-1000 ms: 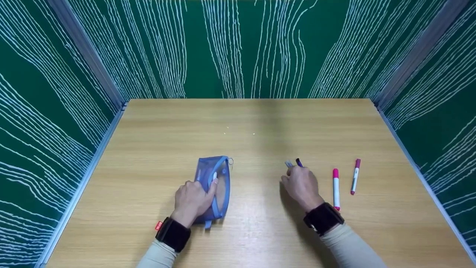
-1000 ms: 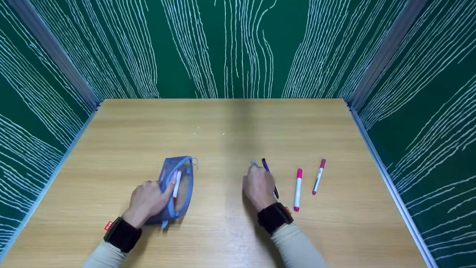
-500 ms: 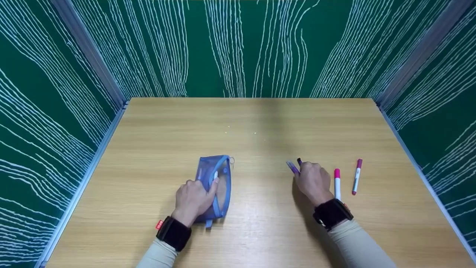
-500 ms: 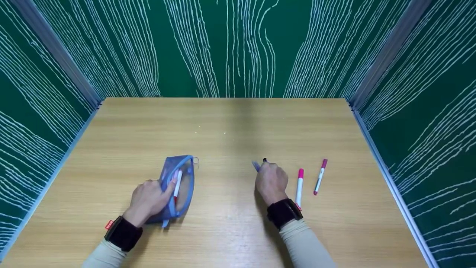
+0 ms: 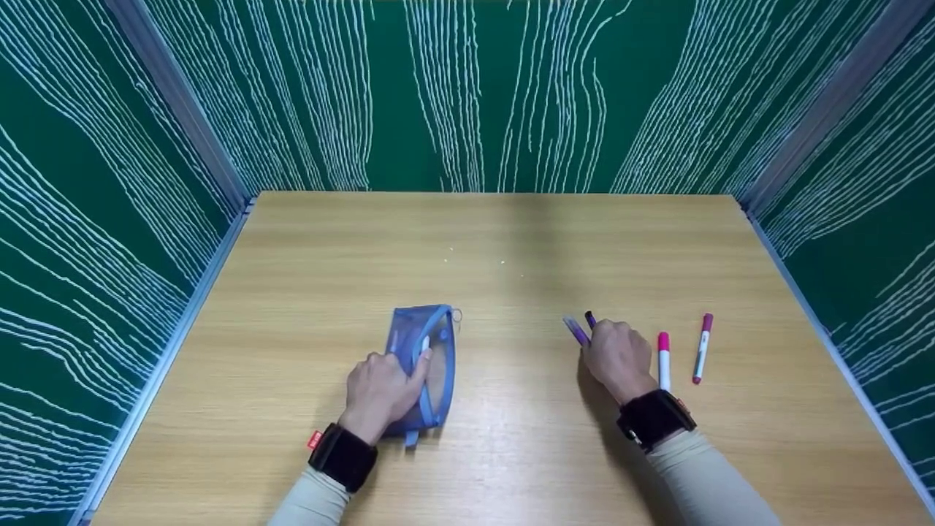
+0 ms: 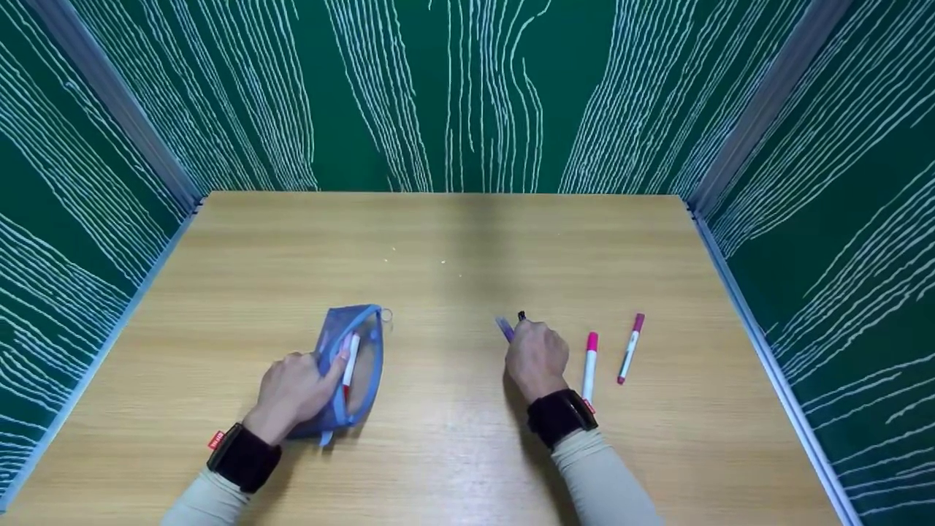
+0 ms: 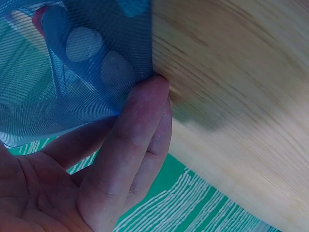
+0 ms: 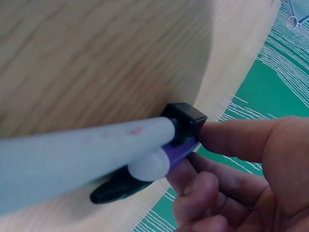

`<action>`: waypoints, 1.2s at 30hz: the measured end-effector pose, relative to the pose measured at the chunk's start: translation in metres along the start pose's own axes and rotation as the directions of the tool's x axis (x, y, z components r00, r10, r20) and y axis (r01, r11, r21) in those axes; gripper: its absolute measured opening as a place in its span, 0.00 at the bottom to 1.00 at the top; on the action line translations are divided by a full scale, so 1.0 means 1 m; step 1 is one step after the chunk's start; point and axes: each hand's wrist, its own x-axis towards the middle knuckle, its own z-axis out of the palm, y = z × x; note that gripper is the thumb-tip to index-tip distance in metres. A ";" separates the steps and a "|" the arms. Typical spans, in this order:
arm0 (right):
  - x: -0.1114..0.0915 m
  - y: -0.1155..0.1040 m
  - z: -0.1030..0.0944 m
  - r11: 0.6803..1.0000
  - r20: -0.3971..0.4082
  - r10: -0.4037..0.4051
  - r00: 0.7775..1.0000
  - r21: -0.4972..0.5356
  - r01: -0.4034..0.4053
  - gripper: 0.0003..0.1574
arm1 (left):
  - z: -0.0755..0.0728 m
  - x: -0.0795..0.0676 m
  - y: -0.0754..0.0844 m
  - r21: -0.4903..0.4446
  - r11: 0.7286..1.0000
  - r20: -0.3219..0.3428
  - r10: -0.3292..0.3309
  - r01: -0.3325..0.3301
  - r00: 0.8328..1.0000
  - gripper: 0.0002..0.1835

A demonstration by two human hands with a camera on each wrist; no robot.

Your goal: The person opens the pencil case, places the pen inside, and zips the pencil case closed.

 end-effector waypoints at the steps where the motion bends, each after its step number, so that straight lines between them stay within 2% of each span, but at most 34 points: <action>1: 0.000 0.000 0.000 1.000 0.007 0.002 1.000 -0.004 -0.002 0.16 | 0.000 0.000 0.000 -0.001 1.000 0.000 0.000 0.000 1.000 0.39; 5: 0.001 -0.001 0.001 1.000 0.015 -0.001 1.000 -0.012 0.001 0.17 | 0.000 0.000 -0.001 0.001 1.000 -0.003 -0.005 0.005 1.000 0.39; 17: -0.001 -0.005 0.000 0.999 -0.044 -0.039 0.998 -0.010 0.038 0.16 | 0.001 0.000 0.000 0.006 1.000 -0.019 -0.005 0.005 1.000 0.38; 27: -0.001 -0.011 -0.009 0.997 -0.103 -0.058 0.993 0.035 0.062 0.18 | 0.001 0.002 0.001 0.005 1.000 0.003 0.003 -0.003 1.000 0.40; 36: -0.002 -0.028 -0.013 0.988 -0.099 -0.086 0.991 0.117 0.097 0.18 | 0.002 0.003 0.000 0.015 1.000 -0.003 -0.002 0.002 1.000 0.42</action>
